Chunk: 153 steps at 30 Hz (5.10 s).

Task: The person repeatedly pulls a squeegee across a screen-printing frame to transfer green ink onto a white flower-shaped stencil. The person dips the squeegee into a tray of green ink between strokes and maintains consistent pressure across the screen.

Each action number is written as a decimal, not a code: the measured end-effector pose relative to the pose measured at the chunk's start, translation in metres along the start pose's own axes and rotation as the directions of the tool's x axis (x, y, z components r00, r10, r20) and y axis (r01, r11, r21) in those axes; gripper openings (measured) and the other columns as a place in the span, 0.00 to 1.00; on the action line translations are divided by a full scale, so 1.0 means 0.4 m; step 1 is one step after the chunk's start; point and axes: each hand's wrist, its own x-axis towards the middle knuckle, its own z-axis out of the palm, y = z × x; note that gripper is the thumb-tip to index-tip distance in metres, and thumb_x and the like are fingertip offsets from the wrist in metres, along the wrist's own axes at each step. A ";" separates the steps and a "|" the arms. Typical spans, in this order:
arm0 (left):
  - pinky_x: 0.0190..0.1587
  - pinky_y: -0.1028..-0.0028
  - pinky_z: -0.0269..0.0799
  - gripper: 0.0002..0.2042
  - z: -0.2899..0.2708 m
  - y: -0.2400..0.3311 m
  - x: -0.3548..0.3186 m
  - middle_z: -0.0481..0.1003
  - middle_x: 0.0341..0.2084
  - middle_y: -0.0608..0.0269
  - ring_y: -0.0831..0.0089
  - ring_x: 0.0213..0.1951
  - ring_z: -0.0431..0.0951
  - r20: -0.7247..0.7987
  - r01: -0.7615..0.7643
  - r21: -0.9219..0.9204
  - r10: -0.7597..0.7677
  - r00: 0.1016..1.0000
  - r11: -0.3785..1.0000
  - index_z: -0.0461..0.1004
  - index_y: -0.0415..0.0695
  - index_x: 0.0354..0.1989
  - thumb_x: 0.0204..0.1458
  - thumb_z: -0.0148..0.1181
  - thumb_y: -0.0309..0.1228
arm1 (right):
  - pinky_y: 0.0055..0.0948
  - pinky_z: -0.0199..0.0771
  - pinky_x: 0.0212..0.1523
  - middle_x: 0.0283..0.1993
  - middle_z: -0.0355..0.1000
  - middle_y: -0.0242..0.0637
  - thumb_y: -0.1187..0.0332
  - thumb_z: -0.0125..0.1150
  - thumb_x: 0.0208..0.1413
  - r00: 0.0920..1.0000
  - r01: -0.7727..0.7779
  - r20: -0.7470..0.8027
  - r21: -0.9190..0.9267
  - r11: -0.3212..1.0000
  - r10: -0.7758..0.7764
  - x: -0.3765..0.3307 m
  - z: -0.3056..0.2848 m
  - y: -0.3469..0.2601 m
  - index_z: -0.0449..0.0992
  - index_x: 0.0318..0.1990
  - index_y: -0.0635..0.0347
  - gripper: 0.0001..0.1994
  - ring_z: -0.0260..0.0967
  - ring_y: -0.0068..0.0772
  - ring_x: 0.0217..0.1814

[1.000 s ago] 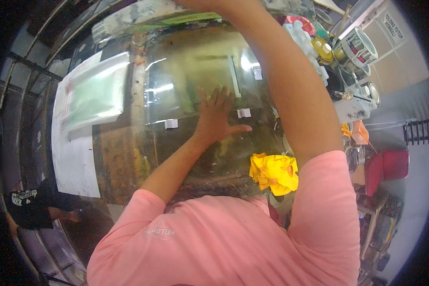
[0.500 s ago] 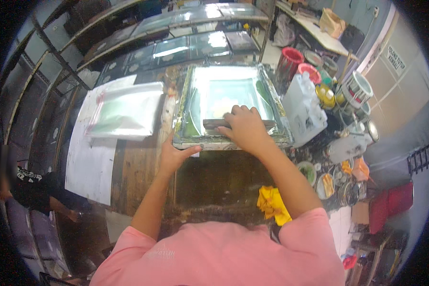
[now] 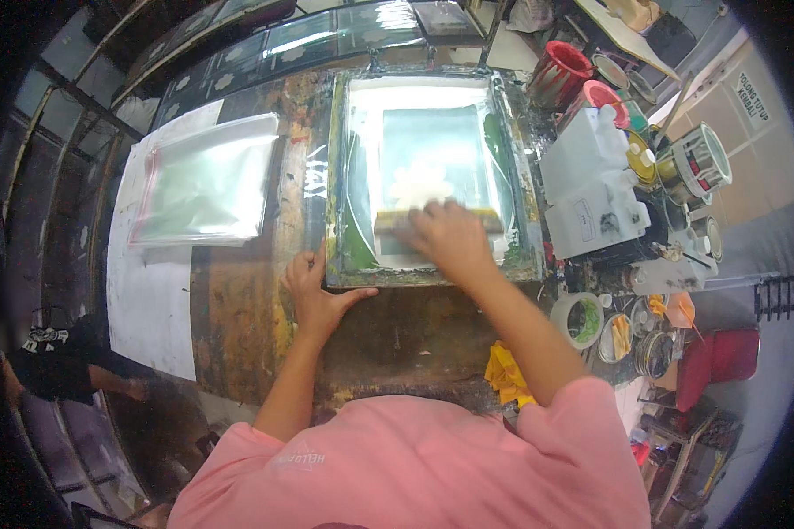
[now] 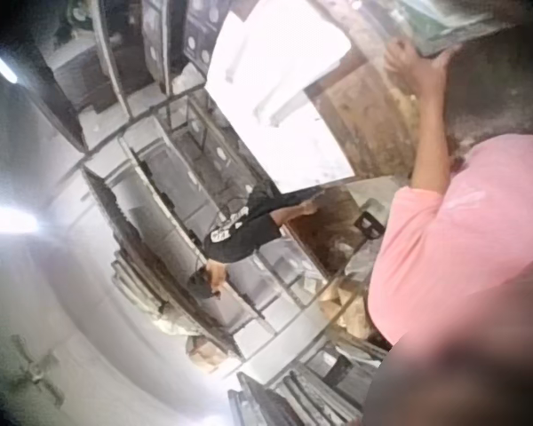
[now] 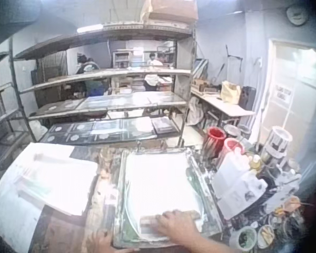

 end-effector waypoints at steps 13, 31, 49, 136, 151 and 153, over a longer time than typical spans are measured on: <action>0.54 0.60 0.58 0.62 0.006 -0.005 0.002 0.77 0.34 0.63 0.64 0.39 0.72 -0.077 -0.070 -0.208 0.054 0.996 0.976 0.69 0.38 0.73 0.29 0.82 0.65 | 0.50 0.78 0.44 0.38 0.81 0.43 0.38 0.60 0.65 0.996 0.069 -0.050 -0.047 0.996 -0.072 0.576 0.055 0.348 0.85 0.46 0.50 0.25 0.80 0.52 0.44; 0.58 0.57 0.67 0.53 -0.031 0.052 0.023 0.82 0.40 0.52 0.55 0.45 0.78 -0.058 0.027 -0.412 -0.056 0.997 0.911 0.69 0.33 0.71 0.41 0.83 0.57 | 0.48 0.79 0.40 0.39 0.75 0.40 0.50 0.65 0.64 0.998 0.020 -0.053 0.009 1.000 -0.019 -0.045 -0.191 -0.103 0.76 0.39 0.58 0.19 0.76 0.48 0.44; 0.74 0.27 0.28 0.57 0.017 0.065 -0.006 0.55 0.77 0.32 0.45 0.80 0.50 0.179 -0.130 0.408 0.060 0.982 0.904 0.54 0.36 0.79 0.56 0.50 0.76 | 0.51 0.69 0.49 0.27 0.79 0.50 0.46 0.58 0.63 0.879 0.045 -0.462 -0.166 0.985 -0.118 0.353 -0.544 -0.055 0.82 0.28 0.64 0.26 0.79 0.53 0.34; 0.77 0.30 0.28 0.62 0.218 0.312 0.086 0.60 0.75 0.38 0.39 0.77 0.55 0.276 -0.557 -0.026 0.542 0.794 0.830 0.68 0.39 0.73 0.42 0.52 0.84 | 0.52 0.76 0.53 0.38 0.83 0.58 0.42 0.51 0.61 0.896 -0.041 -0.441 -0.208 0.977 -0.057 0.420 -0.578 -0.036 0.86 0.34 0.67 0.32 0.81 0.59 0.46; 0.52 0.66 0.80 0.32 -0.206 0.186 0.265 0.84 0.43 0.54 0.69 0.46 0.85 -0.064 -0.012 -0.874 -0.090 0.994 0.486 0.78 0.36 0.51 0.43 0.87 0.42 | 0.50 0.73 0.40 0.30 0.78 0.50 0.44 0.60 0.64 0.881 0.033 -0.457 -0.201 0.979 -0.124 0.249 -0.454 -0.078 0.82 0.38 0.62 0.25 0.77 0.56 0.34; 0.51 0.65 0.81 0.34 -0.247 0.159 0.231 0.84 0.43 0.52 0.67 0.46 0.85 0.071 0.061 -0.880 0.004 0.997 0.471 0.79 0.35 0.52 0.41 0.87 0.44 | 0.50 0.73 0.45 0.42 0.80 0.48 0.43 0.61 0.65 0.888 0.099 -0.409 -0.280 0.955 -0.212 0.153 -0.378 -0.096 0.86 0.43 0.55 0.23 0.76 0.55 0.43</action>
